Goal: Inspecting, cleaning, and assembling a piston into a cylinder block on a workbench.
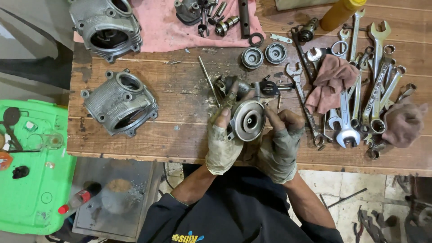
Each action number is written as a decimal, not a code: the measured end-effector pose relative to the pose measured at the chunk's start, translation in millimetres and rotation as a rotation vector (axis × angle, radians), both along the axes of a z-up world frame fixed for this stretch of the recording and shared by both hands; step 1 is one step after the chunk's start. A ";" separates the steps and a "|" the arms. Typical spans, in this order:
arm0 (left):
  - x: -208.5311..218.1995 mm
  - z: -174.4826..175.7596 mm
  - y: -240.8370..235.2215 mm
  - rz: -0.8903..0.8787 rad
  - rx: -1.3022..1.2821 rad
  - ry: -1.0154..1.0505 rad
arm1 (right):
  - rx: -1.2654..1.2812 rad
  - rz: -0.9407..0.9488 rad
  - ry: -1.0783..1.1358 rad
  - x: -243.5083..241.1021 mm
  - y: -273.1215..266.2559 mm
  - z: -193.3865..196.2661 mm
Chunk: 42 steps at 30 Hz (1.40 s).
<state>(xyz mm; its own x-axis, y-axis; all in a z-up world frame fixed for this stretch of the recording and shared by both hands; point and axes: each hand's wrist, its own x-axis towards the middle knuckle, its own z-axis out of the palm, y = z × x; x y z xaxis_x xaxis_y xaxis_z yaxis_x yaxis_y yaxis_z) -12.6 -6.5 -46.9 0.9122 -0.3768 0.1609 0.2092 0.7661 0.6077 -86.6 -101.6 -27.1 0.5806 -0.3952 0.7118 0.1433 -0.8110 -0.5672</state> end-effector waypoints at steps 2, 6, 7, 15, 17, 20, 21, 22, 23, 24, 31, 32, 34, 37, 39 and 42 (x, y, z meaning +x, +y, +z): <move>5.2 -1.3 -1.9 -0.104 -0.124 0.184 | -0.039 0.030 0.006 -5.3 4.2 -8.3; 7.3 -14.3 -5.1 -0.076 -0.136 0.278 | 0.055 0.033 0.022 -16.2 21.7 -15.3; 7.2 -12.3 -9.3 -0.059 -0.171 0.308 | 0.100 0.052 0.032 -16.2 27.9 -11.0; 4.7 -0.5 -18.8 -0.013 -0.009 0.172 | -0.060 0.092 -0.065 -7.9 21.5 -11.3; 5.7 1.5 -16.6 -0.058 0.122 0.022 | -0.343 0.010 -0.026 0.4 14.0 -3.4; 7.3 3.8 -11.9 -0.105 0.250 -0.129 | -0.365 0.112 0.078 1.2 -0.7 10.5; 8.1 4.2 -9.3 -0.107 0.250 -0.130 | -0.365 0.110 0.079 3.9 -3.0 16.4; 9.0 4.7 -6.8 -0.129 0.315 -0.206 | -0.378 0.094 0.069 6.5 -5.4 22.3; 10.1 5.2 -4.0 -0.151 0.381 -0.283 | -0.389 0.077 0.058 9.3 -7.5 28.1; 11.8 5.5 -0.2 -0.154 0.382 -0.285 | -0.388 0.075 0.056 13.0 -10.4 30.6; 8.0 -6.7 -0.2 -0.196 0.166 -0.210 | -0.193 0.018 0.038 16.4 -21.2 39.3; 6.2 -9.8 -0.5 -0.194 0.019 -0.109 | -0.123 0.024 0.052 16.0 -18.3 43.6; 3.4 -19.0 -3.1 -0.099 0.158 -0.158 | -0.067 0.026 0.073 7.2 -23.1 21.0; 3.8 -31.1 -4.6 0.145 0.497 -0.287 | 0.150 0.066 0.083 4.4 -17.5 11.0; 6.4 -28.7 -1.8 0.294 0.705 -0.356 | 0.318 0.105 0.083 5.3 -7.2 18.4; 11.1 -11.3 5.7 0.225 0.581 -0.311 | 0.669 0.246 0.157 5.8 6.3 26.7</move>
